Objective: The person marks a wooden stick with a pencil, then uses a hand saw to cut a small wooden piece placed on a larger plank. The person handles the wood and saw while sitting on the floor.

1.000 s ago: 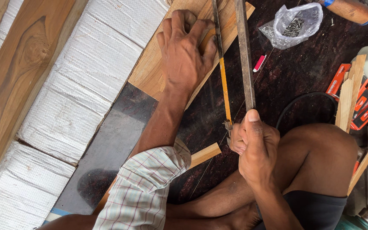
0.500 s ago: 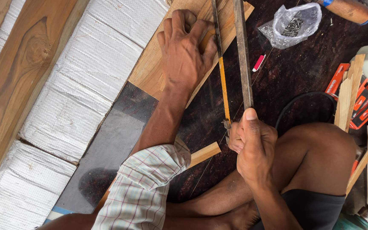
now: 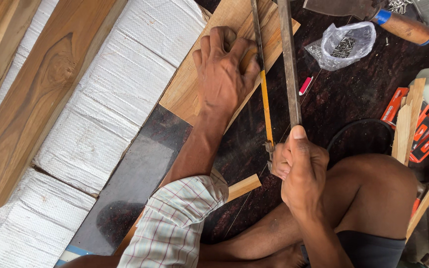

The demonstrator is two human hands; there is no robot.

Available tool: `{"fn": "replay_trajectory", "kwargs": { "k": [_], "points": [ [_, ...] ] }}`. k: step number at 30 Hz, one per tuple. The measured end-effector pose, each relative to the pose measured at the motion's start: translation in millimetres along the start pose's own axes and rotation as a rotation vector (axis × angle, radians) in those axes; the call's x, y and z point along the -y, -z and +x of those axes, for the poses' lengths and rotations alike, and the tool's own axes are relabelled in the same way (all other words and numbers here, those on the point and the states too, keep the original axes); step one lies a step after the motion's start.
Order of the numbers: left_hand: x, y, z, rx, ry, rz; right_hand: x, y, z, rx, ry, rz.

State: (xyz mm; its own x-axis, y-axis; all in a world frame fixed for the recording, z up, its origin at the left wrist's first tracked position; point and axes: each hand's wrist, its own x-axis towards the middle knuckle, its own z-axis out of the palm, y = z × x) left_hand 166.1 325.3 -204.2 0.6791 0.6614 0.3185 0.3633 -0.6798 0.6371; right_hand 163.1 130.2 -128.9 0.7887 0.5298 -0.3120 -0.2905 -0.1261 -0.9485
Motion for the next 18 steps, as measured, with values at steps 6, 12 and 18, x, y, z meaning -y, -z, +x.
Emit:
{"fn": "replay_trajectory", "kwargs": {
  "k": [6,12,18],
  "points": [
    [3,-5,0,-0.004,0.000,0.003,0,3,-7,0.022,0.021,0.016],
    [5,-4,-2,0.015,0.011,-0.005,0,7,-7,0.018,-0.012,0.037],
    [5,-5,-2,0.001,0.005,-0.011,-3,6,-12,0.016,-0.003,0.056]
  ]
}}
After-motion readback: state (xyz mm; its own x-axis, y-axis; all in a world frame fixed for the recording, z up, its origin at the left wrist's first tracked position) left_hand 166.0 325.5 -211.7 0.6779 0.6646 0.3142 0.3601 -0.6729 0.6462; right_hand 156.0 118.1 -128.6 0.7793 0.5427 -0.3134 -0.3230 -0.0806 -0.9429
